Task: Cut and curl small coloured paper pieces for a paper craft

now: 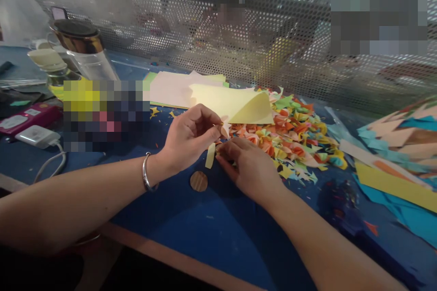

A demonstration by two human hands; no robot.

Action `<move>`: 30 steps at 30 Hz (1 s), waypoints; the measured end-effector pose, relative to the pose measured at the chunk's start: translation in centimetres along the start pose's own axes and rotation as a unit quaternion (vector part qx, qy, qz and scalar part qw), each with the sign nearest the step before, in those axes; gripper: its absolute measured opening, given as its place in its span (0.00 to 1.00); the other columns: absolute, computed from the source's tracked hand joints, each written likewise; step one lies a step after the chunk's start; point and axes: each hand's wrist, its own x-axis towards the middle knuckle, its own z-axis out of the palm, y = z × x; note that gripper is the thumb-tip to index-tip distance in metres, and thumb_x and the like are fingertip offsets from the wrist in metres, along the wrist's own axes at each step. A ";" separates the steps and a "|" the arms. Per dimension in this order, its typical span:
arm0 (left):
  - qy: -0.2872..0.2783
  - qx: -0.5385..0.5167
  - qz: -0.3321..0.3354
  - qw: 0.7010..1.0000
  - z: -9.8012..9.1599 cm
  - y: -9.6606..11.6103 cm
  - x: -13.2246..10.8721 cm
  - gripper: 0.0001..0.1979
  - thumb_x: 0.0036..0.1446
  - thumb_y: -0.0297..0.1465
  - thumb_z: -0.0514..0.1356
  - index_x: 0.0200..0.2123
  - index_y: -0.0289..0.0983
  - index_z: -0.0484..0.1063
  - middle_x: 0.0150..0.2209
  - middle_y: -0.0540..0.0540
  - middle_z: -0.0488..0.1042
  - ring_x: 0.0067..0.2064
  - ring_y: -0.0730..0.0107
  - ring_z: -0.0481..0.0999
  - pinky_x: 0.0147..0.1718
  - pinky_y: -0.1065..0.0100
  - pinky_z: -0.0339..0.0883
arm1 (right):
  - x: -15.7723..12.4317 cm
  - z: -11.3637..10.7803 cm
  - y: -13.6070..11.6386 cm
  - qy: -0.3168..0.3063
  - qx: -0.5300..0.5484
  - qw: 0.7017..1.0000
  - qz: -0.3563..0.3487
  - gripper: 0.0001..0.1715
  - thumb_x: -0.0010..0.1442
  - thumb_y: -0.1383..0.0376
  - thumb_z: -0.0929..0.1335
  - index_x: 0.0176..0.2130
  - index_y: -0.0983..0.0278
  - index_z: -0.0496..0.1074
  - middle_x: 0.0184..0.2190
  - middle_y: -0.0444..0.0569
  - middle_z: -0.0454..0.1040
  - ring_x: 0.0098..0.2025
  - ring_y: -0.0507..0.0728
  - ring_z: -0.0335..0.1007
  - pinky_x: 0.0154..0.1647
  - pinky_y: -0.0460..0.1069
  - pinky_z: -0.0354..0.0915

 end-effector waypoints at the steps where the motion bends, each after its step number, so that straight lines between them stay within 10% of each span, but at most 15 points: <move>1: -0.001 0.004 0.001 1.000 0.0 0.0 0.0 0.03 0.58 0.25 0.61 0.35 0.38 0.70 0.31 0.50 0.75 0.30 0.76 0.74 0.32 0.69 0.74 | 0.0 0.1 0.0 0.001 0.006 1.000 0.003 0.10 0.70 0.60 0.66 0.37 0.60 0.73 0.32 0.49 0.75 0.32 0.58 0.74 0.32 0.52 0.67; 12: -0.025 0.028 -0.011 0.999 -0.7 -0.3 0.4 0.03 0.58 0.25 0.60 0.36 0.38 0.70 0.32 0.49 0.77 0.31 0.77 0.75 0.32 0.72 0.72 | -0.2 -2.0 -0.4 -0.003 0.142 0.983 0.119 0.13 0.67 0.54 0.69 0.38 0.58 0.79 0.33 0.49 0.80 0.31 0.58 0.75 0.31 0.51 0.67; 30: -0.166 0.094 -0.051 0.980 -0.7 0.2 -0.1 0.04 0.51 0.30 0.62 0.33 0.39 0.71 0.28 0.51 0.78 0.28 0.76 0.74 0.28 0.72 0.70 | -1.2 -4.4 -0.4 0.027 0.433 0.858 0.274 0.20 0.57 0.47 0.78 0.32 0.61 0.80 0.29 0.46 0.74 0.29 0.52 0.68 0.30 0.47 0.68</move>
